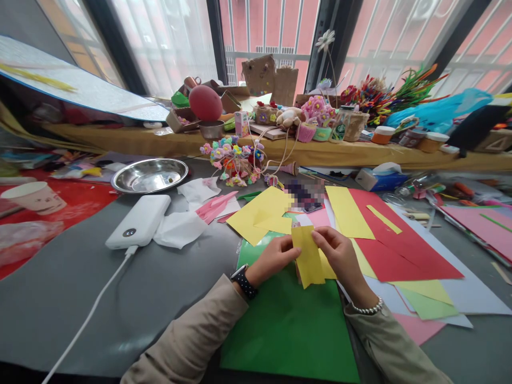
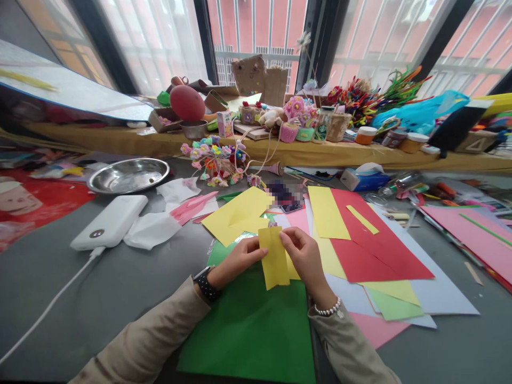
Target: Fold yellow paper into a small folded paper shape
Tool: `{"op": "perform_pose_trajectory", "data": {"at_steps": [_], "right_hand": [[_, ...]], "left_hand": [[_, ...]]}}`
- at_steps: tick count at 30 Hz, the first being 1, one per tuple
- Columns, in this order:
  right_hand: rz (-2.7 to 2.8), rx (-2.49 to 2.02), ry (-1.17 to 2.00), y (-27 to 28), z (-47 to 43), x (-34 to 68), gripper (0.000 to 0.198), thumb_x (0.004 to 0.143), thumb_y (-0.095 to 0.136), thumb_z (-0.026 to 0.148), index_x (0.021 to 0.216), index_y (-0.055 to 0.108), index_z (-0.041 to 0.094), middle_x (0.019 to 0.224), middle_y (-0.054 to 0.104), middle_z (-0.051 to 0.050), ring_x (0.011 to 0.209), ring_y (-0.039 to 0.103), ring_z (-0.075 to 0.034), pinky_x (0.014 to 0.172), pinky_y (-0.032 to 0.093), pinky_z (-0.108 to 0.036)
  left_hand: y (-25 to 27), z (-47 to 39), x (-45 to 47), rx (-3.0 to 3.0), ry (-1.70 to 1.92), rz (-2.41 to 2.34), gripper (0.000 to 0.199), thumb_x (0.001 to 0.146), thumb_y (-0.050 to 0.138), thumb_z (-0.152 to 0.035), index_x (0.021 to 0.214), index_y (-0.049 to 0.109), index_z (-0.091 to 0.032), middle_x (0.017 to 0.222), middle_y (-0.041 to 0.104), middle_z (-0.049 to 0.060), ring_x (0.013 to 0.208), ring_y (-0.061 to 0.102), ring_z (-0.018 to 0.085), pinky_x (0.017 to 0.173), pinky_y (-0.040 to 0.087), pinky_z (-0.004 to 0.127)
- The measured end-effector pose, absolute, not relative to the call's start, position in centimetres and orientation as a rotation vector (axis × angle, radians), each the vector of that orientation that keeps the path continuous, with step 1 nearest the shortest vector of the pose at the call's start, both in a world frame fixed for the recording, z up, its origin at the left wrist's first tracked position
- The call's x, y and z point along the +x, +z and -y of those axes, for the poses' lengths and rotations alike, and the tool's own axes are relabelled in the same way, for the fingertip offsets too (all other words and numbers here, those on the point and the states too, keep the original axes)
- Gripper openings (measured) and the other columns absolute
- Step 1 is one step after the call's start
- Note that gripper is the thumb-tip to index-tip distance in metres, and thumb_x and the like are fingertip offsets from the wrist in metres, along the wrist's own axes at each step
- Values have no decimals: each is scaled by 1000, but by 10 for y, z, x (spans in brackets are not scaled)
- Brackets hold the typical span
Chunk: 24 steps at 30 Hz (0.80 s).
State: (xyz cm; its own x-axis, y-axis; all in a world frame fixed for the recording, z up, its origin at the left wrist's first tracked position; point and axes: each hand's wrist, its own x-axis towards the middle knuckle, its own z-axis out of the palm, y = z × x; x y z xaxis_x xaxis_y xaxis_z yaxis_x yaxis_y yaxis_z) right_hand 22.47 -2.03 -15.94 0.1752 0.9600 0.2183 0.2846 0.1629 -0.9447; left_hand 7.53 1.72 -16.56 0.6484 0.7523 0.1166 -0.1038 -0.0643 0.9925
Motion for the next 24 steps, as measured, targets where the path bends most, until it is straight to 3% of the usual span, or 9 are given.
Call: {"op": "perform_pose_trajectory", "data": {"at_steps": [9, 15, 24], "right_hand": [[1298, -1415, 612, -166, 20, 220, 21, 72, 51, 36, 82, 55, 18, 77, 63, -6, 70, 58, -19, 62, 47, -30], [1485, -1399, 221, -166, 23, 215, 12, 75, 48, 27, 82, 55, 21, 77, 61, -4, 69, 57, -17, 67, 46, -31], [1667, -1298, 49, -172, 24, 213, 24, 78, 44, 18, 99, 55, 25, 85, 60, -4, 77, 55, -16, 69, 45, -30]], "left_hand": [[-168, -13, 79, 1649, 836, -756, 23, 70, 51, -33, 74, 62, -14, 69, 60, 4, 67, 51, 18, 59, 40, 24], [-167, -15, 79, 1641, 914, -785, 26, 77, 42, -33, 78, 59, -14, 69, 56, 3, 65, 48, 15, 59, 37, 23], [-171, -17, 78, 1550, 967, -904, 34, 74, 45, -41, 54, 49, -13, 51, 40, -2, 48, 33, 9, 47, 26, 21]]}}
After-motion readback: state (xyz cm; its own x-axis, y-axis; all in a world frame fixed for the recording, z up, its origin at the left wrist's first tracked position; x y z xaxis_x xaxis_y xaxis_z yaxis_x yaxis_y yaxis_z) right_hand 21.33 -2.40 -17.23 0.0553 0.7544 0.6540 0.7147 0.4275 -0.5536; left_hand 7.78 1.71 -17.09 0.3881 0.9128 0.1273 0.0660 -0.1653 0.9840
